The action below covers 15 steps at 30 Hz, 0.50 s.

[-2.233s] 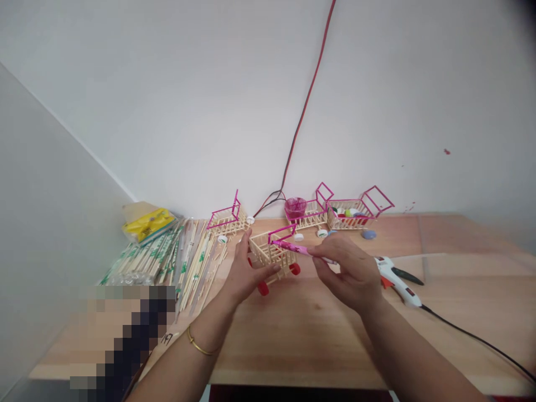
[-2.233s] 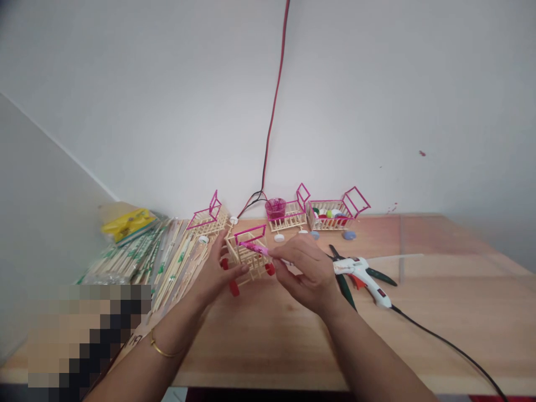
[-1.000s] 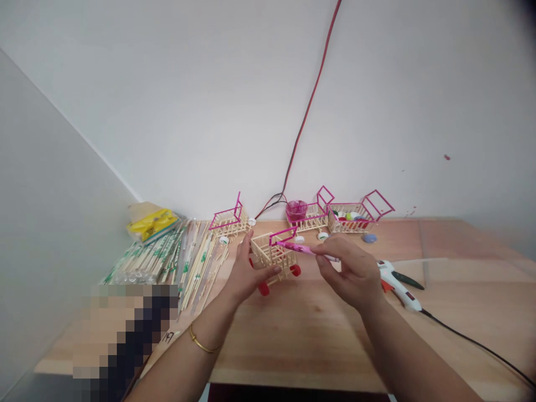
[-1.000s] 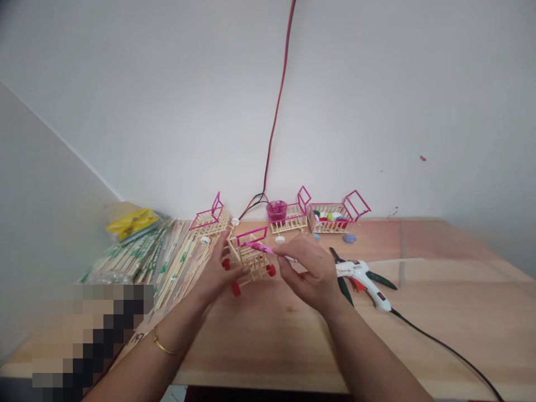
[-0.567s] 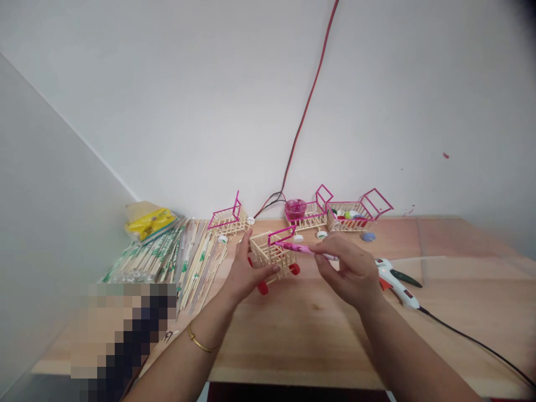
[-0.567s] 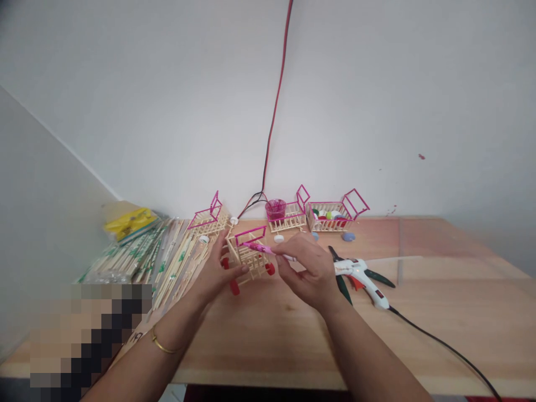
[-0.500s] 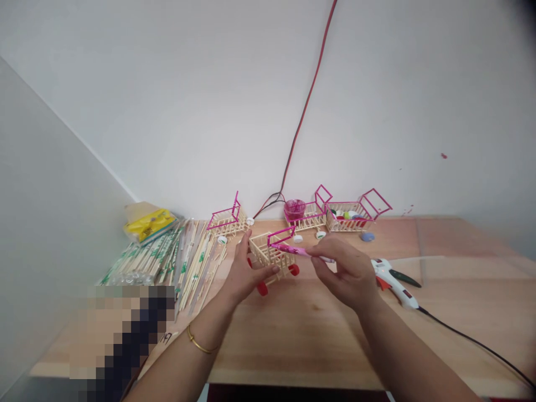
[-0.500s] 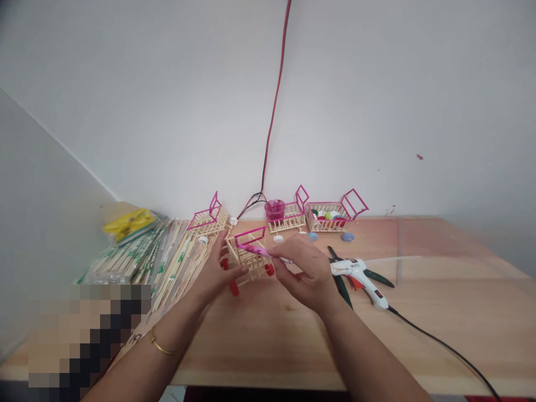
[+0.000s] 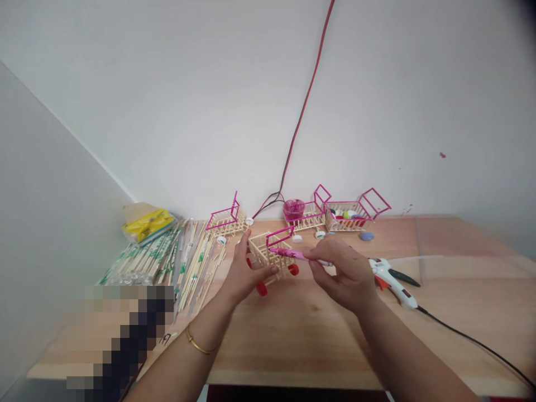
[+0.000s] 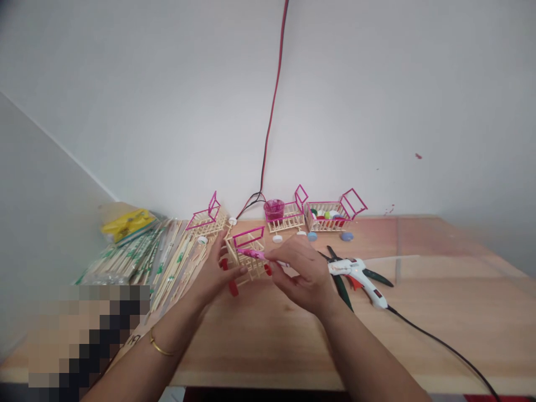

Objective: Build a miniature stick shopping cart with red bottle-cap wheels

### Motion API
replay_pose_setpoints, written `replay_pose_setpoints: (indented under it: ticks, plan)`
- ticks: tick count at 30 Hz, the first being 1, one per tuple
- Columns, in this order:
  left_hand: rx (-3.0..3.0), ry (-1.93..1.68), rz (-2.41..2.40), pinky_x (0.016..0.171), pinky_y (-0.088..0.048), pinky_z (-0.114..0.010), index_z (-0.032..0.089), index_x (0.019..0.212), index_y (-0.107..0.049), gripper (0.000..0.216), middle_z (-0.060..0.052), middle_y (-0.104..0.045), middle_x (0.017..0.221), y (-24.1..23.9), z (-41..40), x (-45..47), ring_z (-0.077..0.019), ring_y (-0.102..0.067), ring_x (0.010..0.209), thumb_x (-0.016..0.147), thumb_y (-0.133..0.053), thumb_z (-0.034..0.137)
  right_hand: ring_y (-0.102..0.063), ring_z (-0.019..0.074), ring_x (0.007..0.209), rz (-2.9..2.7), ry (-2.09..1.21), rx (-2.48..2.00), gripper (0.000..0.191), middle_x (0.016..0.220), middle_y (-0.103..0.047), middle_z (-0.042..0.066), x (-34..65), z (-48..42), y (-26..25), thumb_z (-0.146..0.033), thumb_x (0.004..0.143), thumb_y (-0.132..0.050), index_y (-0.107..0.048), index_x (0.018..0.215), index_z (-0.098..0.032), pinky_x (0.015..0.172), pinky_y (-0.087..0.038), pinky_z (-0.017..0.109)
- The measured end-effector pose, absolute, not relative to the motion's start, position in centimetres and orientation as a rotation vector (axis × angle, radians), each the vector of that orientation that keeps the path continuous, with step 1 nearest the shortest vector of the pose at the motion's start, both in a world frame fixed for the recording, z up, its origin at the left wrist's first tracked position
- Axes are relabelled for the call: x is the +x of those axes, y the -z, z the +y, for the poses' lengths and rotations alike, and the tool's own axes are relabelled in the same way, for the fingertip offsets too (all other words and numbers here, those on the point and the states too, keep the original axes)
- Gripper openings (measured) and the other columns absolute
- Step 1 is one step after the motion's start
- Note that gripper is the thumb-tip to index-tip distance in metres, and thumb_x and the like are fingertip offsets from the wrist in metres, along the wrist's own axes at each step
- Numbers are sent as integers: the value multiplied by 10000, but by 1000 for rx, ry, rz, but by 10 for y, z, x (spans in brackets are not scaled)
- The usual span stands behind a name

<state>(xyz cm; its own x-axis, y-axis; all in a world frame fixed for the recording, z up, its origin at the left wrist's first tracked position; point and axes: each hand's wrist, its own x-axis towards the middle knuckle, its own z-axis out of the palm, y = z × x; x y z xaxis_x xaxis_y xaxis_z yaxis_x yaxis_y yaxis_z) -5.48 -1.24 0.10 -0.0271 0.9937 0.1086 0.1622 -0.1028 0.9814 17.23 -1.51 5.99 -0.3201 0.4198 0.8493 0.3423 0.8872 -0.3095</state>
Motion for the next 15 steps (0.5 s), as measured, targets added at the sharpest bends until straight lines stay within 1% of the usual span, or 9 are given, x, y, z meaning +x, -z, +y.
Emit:
replay_pose_setpoints:
  ticks: [5,10,13,15]
  plan:
    - [1384,-1221,1319,1111,-326,-474,289,1512,-227,1124,-124,-404,1441,-1,-13,-55,-309,-417,1328,587,-859,386,-603,161,702,-1911,-92,-588,271,771,-652,18,173,-14,-59,-39,777,-615,-655,977,-216,671,-468,323]
    - [1379,-1242,1284,1075,-383,-468,293,1509,-237,1113,-133,-420,1437,1,-12,-56,-315,-451,1305,589,-857,385,-595,160,662,-1941,-136,-586,230,731,-653,10,174,-14,-61,-63,775,-613,-659,937,-220,650,-462,326]
    - [1335,-1234,1260,1049,-418,-457,297,1509,-221,1111,-140,-382,1465,0,-12,-55,-312,-450,1309,600,-855,389,-585,164,649,-1873,-117,-612,198,719,-648,14,178,-13,-62,-78,784,-603,-660,906,-223,645,-459,333]
    - [1286,-1230,1217,1025,-445,-441,295,1509,-201,1112,-144,-361,1473,0,-13,-54,-306,-455,1307,611,-850,393,-586,170,667,-1817,-74,-623,221,736,-650,20,182,-12,-62,-69,781,-602,-661,923,-227,660,-460,341]
